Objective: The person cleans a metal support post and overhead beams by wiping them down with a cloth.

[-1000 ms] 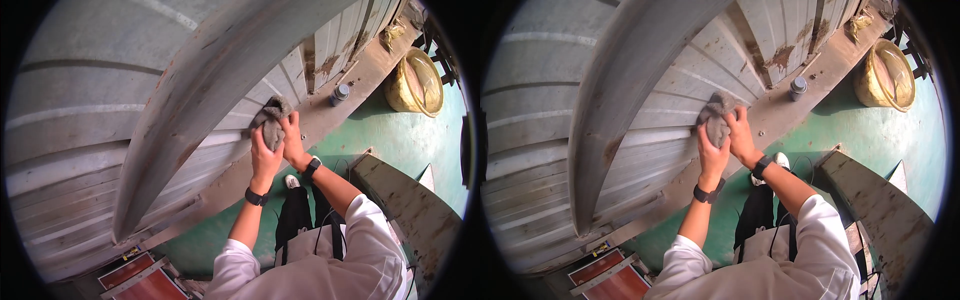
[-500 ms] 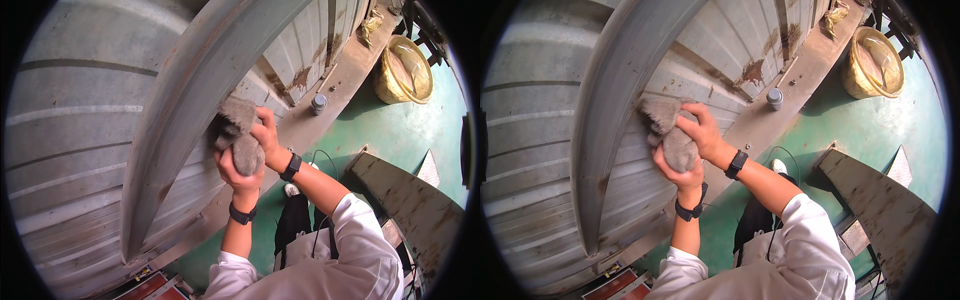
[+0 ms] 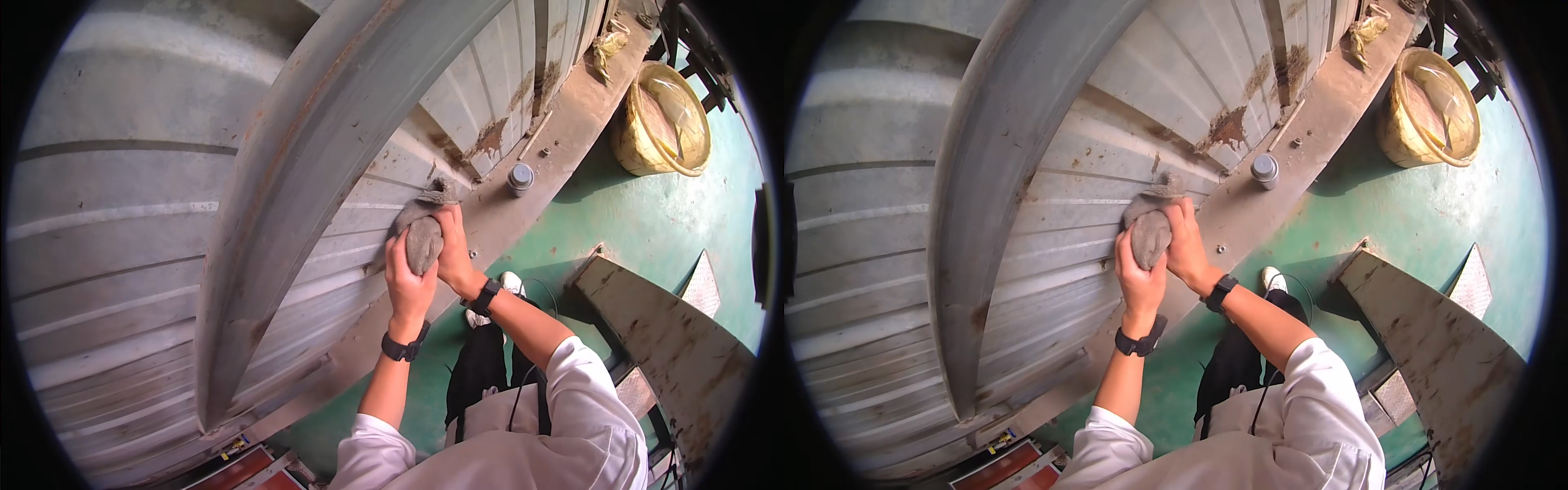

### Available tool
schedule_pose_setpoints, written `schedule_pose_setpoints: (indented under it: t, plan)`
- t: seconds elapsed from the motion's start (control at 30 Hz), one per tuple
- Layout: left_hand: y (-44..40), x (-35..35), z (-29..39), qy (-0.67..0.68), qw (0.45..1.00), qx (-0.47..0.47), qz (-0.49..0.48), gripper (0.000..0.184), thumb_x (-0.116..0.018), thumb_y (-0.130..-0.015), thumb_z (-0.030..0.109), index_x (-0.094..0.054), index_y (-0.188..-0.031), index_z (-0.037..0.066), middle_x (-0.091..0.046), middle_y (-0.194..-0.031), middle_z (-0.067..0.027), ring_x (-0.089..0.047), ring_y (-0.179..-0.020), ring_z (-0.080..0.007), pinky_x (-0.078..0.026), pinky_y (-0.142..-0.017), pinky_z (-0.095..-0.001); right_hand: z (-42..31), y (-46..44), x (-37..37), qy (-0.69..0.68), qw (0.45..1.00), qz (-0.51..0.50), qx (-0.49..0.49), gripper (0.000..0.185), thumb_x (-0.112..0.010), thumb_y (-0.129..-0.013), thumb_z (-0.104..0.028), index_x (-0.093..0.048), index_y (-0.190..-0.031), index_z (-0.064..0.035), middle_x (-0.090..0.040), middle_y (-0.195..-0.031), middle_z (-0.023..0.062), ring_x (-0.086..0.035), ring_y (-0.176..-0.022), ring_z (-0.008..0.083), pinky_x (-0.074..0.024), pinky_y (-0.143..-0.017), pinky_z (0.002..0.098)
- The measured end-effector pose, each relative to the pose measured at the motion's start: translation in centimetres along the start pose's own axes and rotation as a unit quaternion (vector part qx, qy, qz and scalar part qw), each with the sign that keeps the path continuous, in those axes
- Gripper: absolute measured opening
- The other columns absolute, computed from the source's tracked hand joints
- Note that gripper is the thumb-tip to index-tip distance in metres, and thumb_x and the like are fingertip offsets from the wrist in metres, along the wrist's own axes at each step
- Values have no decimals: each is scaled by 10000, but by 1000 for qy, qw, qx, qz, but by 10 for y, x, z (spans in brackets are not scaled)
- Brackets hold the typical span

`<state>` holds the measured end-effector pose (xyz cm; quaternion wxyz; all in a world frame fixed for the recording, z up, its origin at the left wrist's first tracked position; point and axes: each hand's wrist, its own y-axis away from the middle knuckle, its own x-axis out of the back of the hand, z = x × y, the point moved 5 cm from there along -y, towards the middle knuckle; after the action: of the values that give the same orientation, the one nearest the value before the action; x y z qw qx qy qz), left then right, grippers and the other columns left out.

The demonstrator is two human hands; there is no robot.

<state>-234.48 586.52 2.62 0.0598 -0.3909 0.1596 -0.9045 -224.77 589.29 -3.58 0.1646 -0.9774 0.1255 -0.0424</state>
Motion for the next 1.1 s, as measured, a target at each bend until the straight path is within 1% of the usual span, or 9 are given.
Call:
schedule_pose_setpoints:
  t: [0.13,0.27,0.43,0.5,0.63,0.7,0.87,1.0,1.1]
  plan:
    - [22,71,24,-9,981,-70,178,741,-679,-822,365,-349,-1302,-93,-478,-1260,-240,-507,-1153,-340,-402,-972,-476,-101,-43,-6,-98,974,-63,196,427,-719,-661,-38,-551,-1053,-63,-516,-1044,147,-545,-916,349,-505,-743,398]
    - [22,104,37,-18,950,-54,308,758,-633,-849,450,-337,-1273,-104,-455,-1285,-247,-509,-1138,-326,-419,-936,-479,-143,-56,-23,-129,941,-92,299,436,-708,-635,-65,-574,-1049,-103,-534,-1002,108,-555,-828,284,-506,-624,362]
    - [32,65,-22,-96,952,-195,218,680,-621,-866,483,-400,-1206,-63,-524,-1184,-261,-538,-1072,-391,-434,-903,-493,-86,-32,-28,-36,963,-83,253,310,-706,-636,-87,-554,-906,-92,-543,-950,85,-560,-779,273,-500,-564,356]
    - [36,42,-41,-111,963,-174,175,602,-636,-866,444,-441,-1159,-45,-550,-1128,-270,-552,-1026,-434,-445,-883,-498,-48,-17,-28,17,971,-96,218,301,-712,-630,-92,-552,-884,-86,-544,-939,82,-565,-779,276,-503,-561,358]
    - [50,-19,-68,-102,991,91,15,489,-670,-853,283,-480,-1147,-60,-558,-1114,-305,-564,-1015,-461,-465,-861,-482,44,19,-26,119,980,-151,56,353,-714,-617,-74,-542,-925,-75,-535,-950,119,-578,-828,339,-511,-640,413]
    - [59,-42,-79,-35,957,271,-94,551,-672,-848,236,-445,-1240,-80,-552,-1134,-334,-548,-1052,-469,-459,-878,-471,71,34,-15,149,970,-185,-59,363,-696,-641,-57,-531,-964,-64,-529,-975,137,-571,-867,378,-501,-710,448]
    - [72,-11,-39,4,984,155,-91,606,-714,-786,174,-410,-1251,-69,-545,-1143,-303,-540,-1058,-466,-459,-879,-474,12,26,14,68,972,-211,-78,389,-655,-693,7,-561,-1064,-63,-541,-1017,147,-565,-936,401,-488,-769,441]
    - [68,53,24,31,998,42,-40,629,-762,-685,63,-415,-1205,-10,-501,-1156,-253,-539,-1049,-453,-493,-830,-463,-77,11,21,45,972,-227,50,486,-712,-680,2,-572,-1138,-78,-557,-1094,161,-577,-985,380,-495,-820,410]
    - [64,110,67,20,999,-47,11,714,-820,-637,126,-427,-1218,-9,-487,-1194,-263,-539,-1068,-450,-499,-852,-468,-144,11,24,25,969,-205,136,521,-767,-646,-18,-572,-1126,-72,-532,-1185,206,-563,-1033,398,-483,-871,419]
